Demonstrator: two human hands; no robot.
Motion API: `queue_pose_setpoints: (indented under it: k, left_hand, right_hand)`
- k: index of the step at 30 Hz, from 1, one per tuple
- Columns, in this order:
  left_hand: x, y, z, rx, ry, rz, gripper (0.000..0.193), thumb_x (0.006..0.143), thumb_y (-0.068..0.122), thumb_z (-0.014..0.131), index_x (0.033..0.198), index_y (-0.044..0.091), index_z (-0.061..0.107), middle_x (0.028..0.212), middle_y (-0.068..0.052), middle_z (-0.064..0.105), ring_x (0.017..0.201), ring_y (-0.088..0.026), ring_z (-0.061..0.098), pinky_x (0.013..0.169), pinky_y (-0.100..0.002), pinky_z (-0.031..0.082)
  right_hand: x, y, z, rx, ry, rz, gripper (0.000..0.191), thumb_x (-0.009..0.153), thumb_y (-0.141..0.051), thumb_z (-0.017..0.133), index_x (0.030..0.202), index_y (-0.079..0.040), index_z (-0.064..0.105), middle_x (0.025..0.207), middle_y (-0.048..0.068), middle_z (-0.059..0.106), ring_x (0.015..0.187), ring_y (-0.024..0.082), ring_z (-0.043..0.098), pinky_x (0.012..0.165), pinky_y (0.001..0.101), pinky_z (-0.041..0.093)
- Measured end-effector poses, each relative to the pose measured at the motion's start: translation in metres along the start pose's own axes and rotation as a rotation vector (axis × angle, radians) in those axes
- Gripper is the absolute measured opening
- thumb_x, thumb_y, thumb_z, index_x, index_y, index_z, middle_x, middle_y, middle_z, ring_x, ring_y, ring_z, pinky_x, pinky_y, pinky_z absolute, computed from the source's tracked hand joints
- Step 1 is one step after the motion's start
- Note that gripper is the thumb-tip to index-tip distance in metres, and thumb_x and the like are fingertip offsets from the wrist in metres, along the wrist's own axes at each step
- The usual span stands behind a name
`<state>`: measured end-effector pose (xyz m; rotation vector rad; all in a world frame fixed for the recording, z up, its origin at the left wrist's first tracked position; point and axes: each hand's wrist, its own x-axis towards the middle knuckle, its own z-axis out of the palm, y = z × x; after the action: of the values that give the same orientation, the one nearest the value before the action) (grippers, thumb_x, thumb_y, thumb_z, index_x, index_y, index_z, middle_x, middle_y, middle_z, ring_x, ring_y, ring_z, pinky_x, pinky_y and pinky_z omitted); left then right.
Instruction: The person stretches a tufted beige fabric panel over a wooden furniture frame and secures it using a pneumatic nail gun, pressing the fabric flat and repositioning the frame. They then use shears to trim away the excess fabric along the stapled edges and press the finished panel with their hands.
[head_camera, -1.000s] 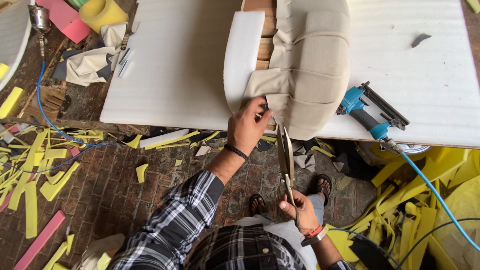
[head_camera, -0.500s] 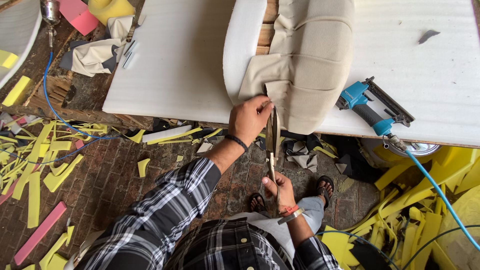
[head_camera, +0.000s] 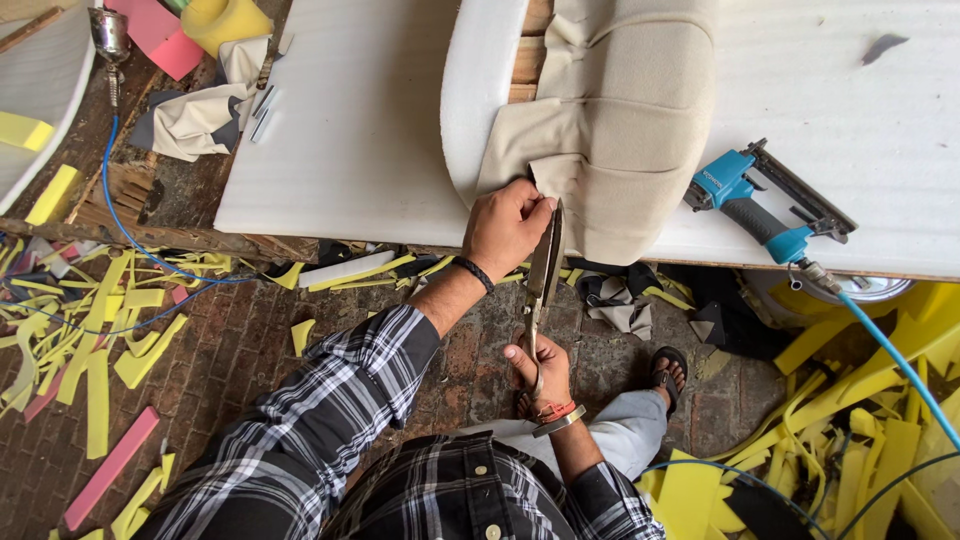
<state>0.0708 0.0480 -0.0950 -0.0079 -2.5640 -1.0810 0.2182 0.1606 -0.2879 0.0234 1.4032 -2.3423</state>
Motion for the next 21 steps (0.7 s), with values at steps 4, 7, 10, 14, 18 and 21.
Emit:
queue_pose_setpoints:
  k: [4,7,10,14,18,21]
  left_hand:
    - [-0.001,-0.001,-0.003,0.002,-0.03,0.015,0.022,0.091,0.024,0.074,0.082,0.005,0.066,0.07,-0.007,0.073,0.06,-0.021,0.072,0.056,-0.035,0.054]
    - [0.0,0.002,-0.006,0.025,-0.042,0.003,0.023,0.09,0.024,0.075,0.081,0.004,0.067,0.068,-0.008,0.072,0.059,-0.021,0.072,0.056,-0.035,0.054]
    - [0.002,0.006,-0.008,-0.008,-0.068,-0.012,0.022,0.09,0.024,0.074,0.082,0.004,0.067,0.069,-0.006,0.073,0.059,-0.019,0.072,0.056,-0.034,0.055]
    - [0.003,0.008,-0.01,0.008,-0.096,-0.01,0.022,0.09,0.024,0.074,0.081,0.004,0.068,0.069,-0.005,0.074,0.059,-0.017,0.073,0.056,-0.033,0.055]
    - [0.002,0.008,-0.011,-0.02,-0.119,-0.033,0.02,0.09,0.023,0.073,0.084,0.005,0.068,0.069,-0.004,0.074,0.059,-0.016,0.073,0.056,-0.032,0.056]
    - [0.001,0.009,-0.01,-0.034,-0.126,-0.035,0.019,0.09,0.023,0.073,0.087,0.005,0.069,0.069,-0.004,0.074,0.058,-0.015,0.072,0.055,-0.032,0.055]
  right_hand:
    - [-0.002,0.005,-0.009,-0.075,0.005,-0.063,0.033,0.088,-0.024,0.085,0.075,-0.005,0.061,0.062,-0.004,0.055,0.05,0.005,0.047,0.044,0.0233,0.037]
    - [-0.003,0.003,-0.018,-0.121,-0.015,-0.095,0.035,0.089,-0.025,0.086,0.074,-0.006,0.06,0.063,-0.005,0.053,0.053,0.004,0.045,0.046,0.0222,0.035]
    - [-0.004,-0.004,-0.026,-0.085,-0.036,0.009,0.035,0.088,-0.029,0.081,0.073,-0.007,0.059,0.058,-0.003,0.054,0.045,0.006,0.048,0.04,0.0232,0.035]
    - [-0.005,-0.014,-0.035,-0.053,-0.08,0.011,0.037,0.09,-0.034,0.078,0.074,-0.007,0.058,0.058,-0.002,0.057,0.045,0.007,0.052,0.039,0.0237,0.04]
    - [0.0,-0.016,-0.041,-0.12,-0.083,-0.045,0.036,0.09,-0.033,0.079,0.075,-0.007,0.06,0.062,-0.003,0.058,0.047,0.005,0.05,0.042,0.0218,0.039]
    - [0.007,-0.013,-0.042,-0.135,-0.069,-0.047,0.036,0.088,-0.032,0.08,0.074,-0.006,0.06,0.058,-0.003,0.056,0.045,0.006,0.051,0.041,0.0226,0.038]
